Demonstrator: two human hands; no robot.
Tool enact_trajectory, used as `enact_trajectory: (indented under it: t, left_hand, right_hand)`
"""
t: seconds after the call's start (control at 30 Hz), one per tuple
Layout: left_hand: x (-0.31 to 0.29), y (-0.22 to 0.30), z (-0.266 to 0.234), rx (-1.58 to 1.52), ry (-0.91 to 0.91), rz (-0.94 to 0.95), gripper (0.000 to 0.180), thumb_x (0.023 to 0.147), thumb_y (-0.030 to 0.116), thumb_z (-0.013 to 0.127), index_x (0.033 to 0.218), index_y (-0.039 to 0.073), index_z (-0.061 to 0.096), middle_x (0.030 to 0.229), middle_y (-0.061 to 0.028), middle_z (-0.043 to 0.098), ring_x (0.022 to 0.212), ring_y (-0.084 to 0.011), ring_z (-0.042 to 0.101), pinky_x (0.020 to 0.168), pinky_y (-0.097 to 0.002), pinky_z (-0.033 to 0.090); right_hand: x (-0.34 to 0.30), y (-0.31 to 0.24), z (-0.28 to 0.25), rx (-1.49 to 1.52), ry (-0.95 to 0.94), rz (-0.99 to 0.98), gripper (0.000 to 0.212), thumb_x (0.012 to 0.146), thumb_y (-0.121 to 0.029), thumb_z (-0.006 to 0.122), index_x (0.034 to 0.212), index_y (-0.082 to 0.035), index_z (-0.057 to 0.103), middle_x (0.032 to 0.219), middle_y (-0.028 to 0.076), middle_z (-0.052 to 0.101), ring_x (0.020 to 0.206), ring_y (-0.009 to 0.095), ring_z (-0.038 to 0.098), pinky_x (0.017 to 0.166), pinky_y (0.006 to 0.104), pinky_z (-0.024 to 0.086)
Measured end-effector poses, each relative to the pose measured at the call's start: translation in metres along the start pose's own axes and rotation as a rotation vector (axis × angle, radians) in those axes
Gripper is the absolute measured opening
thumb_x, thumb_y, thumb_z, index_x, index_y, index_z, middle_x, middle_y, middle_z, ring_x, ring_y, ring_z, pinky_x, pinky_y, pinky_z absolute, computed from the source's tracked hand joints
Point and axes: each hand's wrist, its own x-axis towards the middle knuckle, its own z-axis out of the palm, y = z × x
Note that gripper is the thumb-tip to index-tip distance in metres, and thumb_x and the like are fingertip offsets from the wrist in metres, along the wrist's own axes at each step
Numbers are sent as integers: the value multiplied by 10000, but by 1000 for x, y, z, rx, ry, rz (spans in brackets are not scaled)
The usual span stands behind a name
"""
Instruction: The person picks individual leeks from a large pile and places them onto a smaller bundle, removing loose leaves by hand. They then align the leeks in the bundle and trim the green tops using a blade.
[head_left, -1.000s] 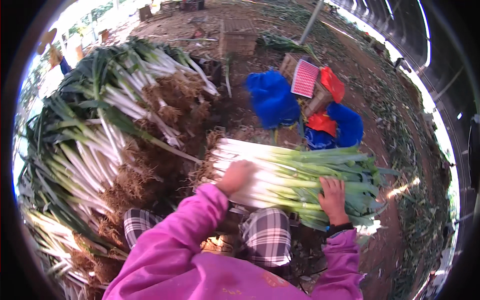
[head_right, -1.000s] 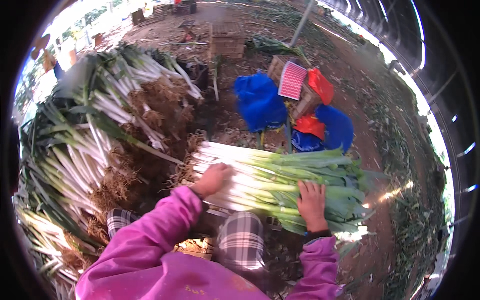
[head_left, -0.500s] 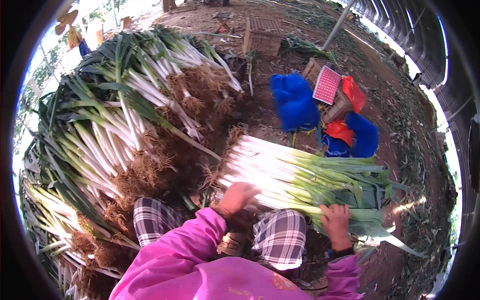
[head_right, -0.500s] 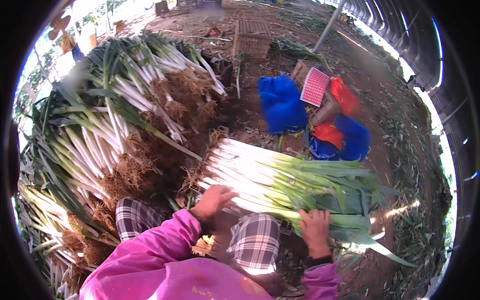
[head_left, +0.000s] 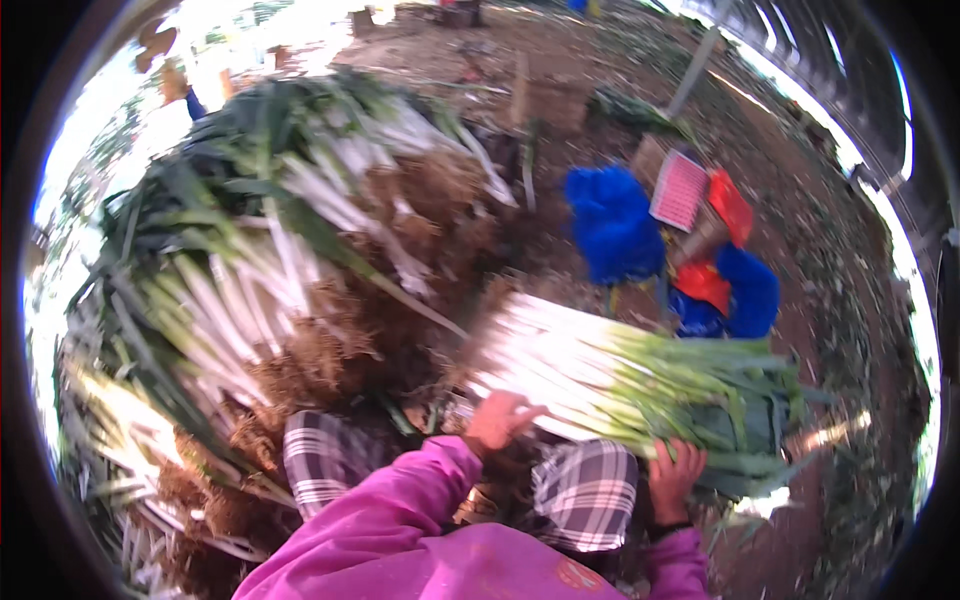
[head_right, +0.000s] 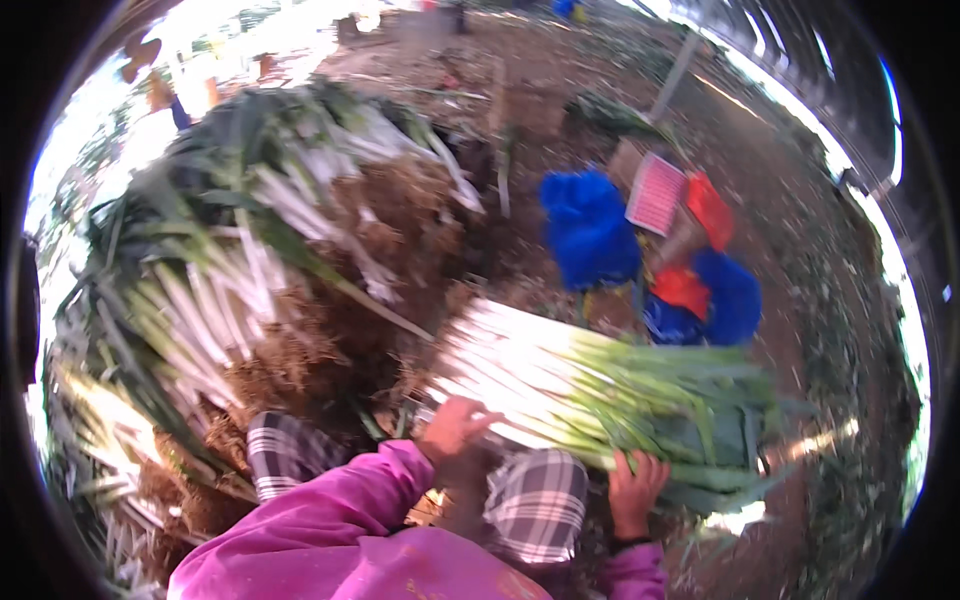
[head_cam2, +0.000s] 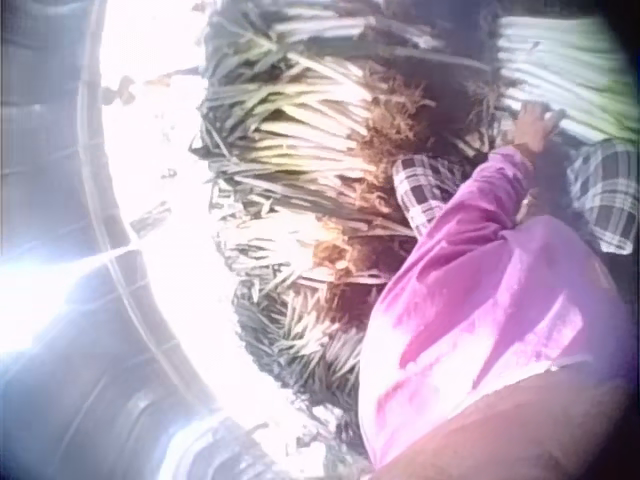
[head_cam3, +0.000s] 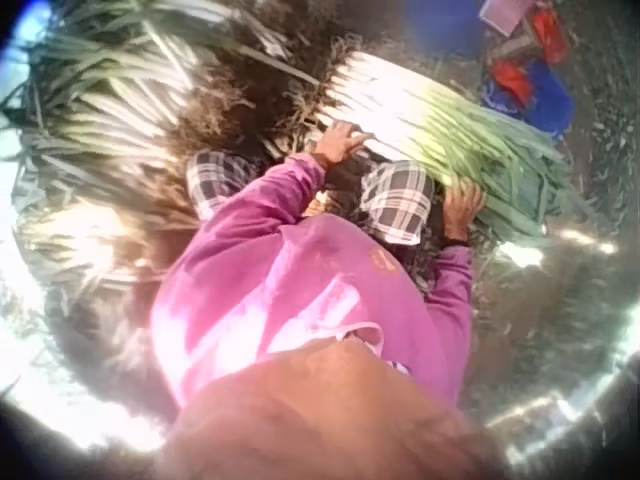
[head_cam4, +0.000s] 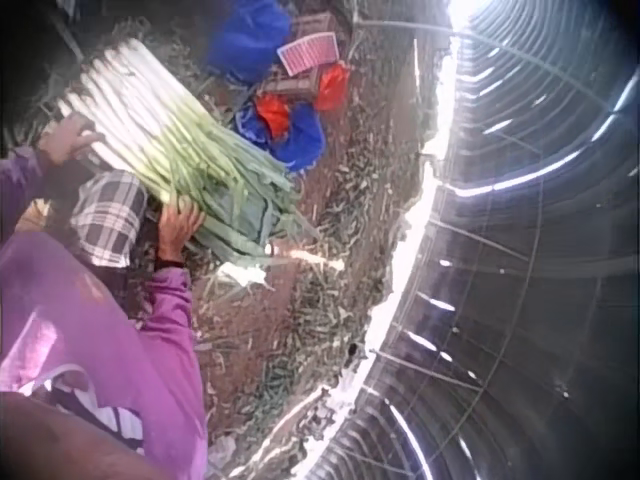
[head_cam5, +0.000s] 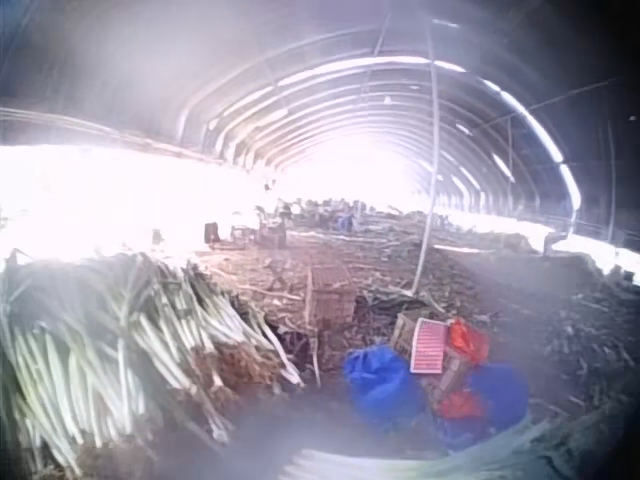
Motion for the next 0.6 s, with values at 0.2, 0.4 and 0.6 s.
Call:
enact_trajectory:
  t: [0.2, 0.4, 0.6]
  left_hand:
    - [27, 3, -51, -88, 12, -118, 430, 832, 139, 634, 1260, 143, 594, 1098, -135, 596, 991, -341, 575, 881, -420, 483]
    - [62, -136, -146, -206, 578, -1000, 228, 779, 195, 698, 884, -6, 713, 868, -151, 700, 786, -266, 675, 708, -379, 525]
    - [0, -322, -107, -613, 831, -1479, 346, 835, 183, 659, 1108, -29, 642, 987, -154, 681, 838, -270, 650, 699, -417, 507]
  right_hand:
    - [-12, -2, -17, -18, -32, 68, 438, 732, -123, 621, 1170, -134, 624, 1194, 146, 527, 1208, 376, 446, 1084, 641, 233]
    - [-14, -4, -19, -45, -24, 132, 457, 701, -122, 563, 1151, -52, 602, 1236, 173, 503, 1260, 400, 406, 1121, 657, 154]
    - [0, -37, -16, -1, -129, 106, 478, 811, -258, 590, 1277, -153, 603, 1290, 145, 533, 1255, 365, 438, 1078, 611, 261]
